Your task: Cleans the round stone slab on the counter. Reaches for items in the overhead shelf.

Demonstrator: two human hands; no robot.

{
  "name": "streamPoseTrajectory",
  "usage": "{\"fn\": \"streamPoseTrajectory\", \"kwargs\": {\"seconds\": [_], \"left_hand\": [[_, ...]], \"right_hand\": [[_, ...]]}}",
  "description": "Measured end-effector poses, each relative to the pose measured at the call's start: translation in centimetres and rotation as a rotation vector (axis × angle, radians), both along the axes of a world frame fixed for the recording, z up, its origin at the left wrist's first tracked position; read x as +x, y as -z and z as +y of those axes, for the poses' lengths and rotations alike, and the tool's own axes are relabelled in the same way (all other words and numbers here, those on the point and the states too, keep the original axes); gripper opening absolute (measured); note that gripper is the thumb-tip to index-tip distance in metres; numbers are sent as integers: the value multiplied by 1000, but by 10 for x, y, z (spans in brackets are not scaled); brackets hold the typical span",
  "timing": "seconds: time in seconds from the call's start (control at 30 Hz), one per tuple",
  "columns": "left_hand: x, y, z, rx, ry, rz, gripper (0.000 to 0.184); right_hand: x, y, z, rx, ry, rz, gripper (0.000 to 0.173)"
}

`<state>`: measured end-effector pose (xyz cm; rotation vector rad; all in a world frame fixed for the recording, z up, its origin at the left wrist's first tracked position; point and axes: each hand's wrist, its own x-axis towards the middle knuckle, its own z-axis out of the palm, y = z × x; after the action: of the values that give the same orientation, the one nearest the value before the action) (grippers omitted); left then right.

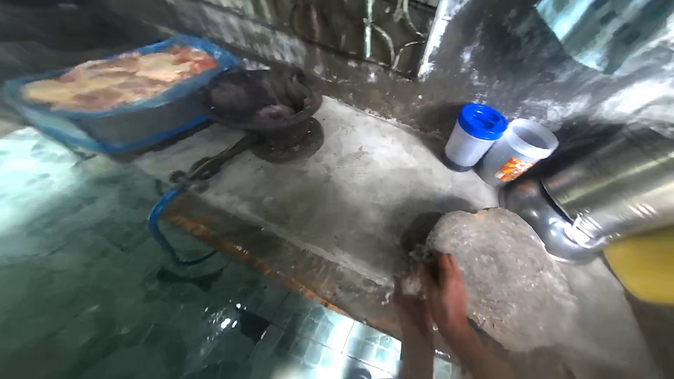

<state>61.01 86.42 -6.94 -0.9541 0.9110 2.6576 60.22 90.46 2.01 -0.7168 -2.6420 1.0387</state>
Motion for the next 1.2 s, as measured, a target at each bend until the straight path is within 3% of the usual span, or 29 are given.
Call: {"fn": "streamPoseTrajectory", "kwargs": {"seconds": [0.07, 0.2, 0.27, 0.37, 0.53, 0.67, 0.73, 0.8, 0.9, 0.93, 1.03, 1.1, 1.2], "left_hand": [[-13, -3, -10, 315, -65, 24, 33], [-19, -7, -42, 460, 236, 110, 38], [-18, -17, -46, 396, 430, 149, 42], [-17, -38, -34, 434, 574, 188, 52], [59, -116, 35, 335, 863, 159, 53], [197, -150, 115, 184, 1142, 291, 50], [282, -148, 155, 66, 1225, 480, 49], [364, -127, 191, -142, 1386, 812, 43], [437, -95, 230, -538, 2067, 1393, 33], [451, -96, 241, -597, 2157, 1491, 35], [461, -116, 260, -542, 1895, 1510, 28], [457, -117, 265, -593, 1844, 1530, 30], [436, -70, 260, -713, 2156, 1909, 40]], "right_hand": [[11, -18, 32, -331, 193, 142, 33], [54, -65, 68, -1071, 680, 389, 24], [92, -72, 84, -1301, 833, 558, 21], [154, -78, 102, -1460, 898, 779, 25], [286, -111, 113, -1376, 1122, 1002, 27], [405, -132, 121, -1139, 1288, 1155, 26], [456, -141, 124, -989, 1370, 1195, 26], [498, -145, 129, -854, 1439, 1192, 24], [540, -145, 136, -769, 1485, 1142, 22], [550, -145, 141, -744, 1487, 1125, 22], [567, -143, 159, -673, 1432, 1118, 22], [564, -138, 171, -682, 1415, 1117, 22], [547, -119, 197, -770, 1404, 1109, 24]]}}
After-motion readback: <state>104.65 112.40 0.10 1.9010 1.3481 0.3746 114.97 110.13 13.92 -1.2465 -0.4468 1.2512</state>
